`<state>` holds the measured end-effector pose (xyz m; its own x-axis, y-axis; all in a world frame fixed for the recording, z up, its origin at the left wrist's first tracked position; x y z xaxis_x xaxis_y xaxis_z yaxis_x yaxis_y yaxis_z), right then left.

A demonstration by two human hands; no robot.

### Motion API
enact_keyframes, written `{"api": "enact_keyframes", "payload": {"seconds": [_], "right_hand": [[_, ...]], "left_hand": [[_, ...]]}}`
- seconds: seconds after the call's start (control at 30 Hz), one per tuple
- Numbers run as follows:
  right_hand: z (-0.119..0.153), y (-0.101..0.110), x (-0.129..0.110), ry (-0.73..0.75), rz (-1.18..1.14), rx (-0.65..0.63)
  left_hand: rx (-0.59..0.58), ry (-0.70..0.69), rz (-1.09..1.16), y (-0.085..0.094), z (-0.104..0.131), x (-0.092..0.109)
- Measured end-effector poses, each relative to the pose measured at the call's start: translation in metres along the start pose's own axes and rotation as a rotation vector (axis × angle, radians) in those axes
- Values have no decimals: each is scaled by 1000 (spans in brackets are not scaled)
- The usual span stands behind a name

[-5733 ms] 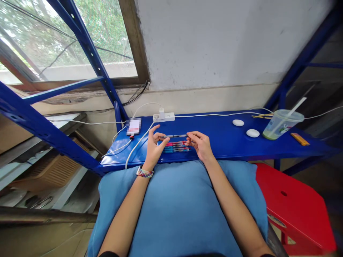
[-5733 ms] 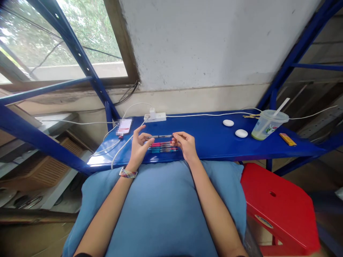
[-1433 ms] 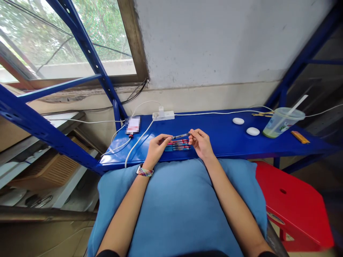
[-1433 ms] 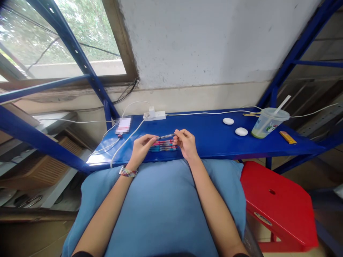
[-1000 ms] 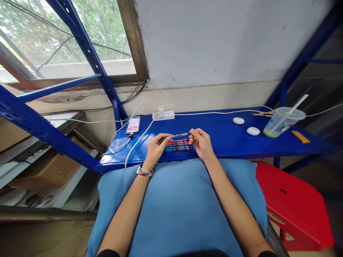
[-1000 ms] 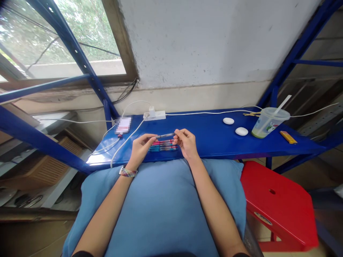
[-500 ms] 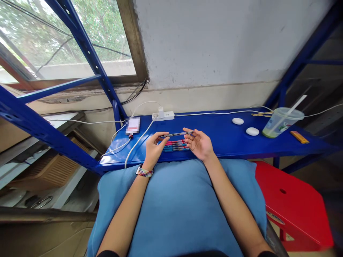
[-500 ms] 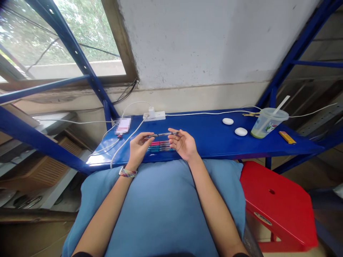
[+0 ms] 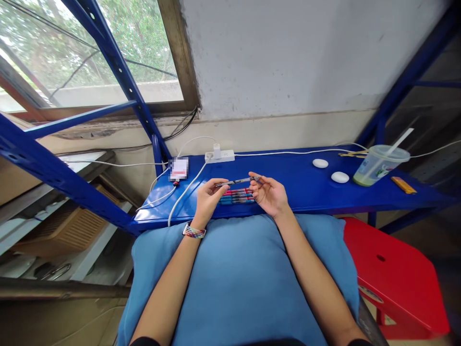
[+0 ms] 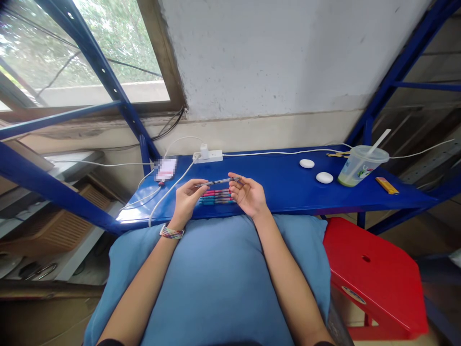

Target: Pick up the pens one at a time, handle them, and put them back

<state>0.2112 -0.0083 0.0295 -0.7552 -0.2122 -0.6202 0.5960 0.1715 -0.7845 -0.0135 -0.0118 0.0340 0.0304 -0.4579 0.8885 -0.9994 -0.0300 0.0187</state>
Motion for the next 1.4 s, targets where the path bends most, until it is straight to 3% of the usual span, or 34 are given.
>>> {"api": "enact_keyframes", "payload": {"seconds": [0.4,0.53,0.8,1.4], "right_hand": [[3,-6,-4,-91,-181,-28],[2,-5,-3,-69,-190,33],[3,-6,-2,-73,-149,-51],[-1,0,-2,-60,-187,-10]], "left_hand": [[25,9,18,-1,0,1],[16,7,22,-1,0,0],[22,5,38,0,0,-2],[0,5,22,0,0,0]]}}
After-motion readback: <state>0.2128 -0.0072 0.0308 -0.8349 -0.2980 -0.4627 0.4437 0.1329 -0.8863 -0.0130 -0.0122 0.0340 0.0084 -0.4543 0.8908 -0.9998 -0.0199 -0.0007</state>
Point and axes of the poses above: each hand's wrist, its own z-axis away from the middle knuckle, its own y-axis out of the back of the hand, x = y × z, the point moved 2 cm from there along -z, towards the middle knuckle, and after that the axes turned 1 degree about x, right-handed, at the moved point
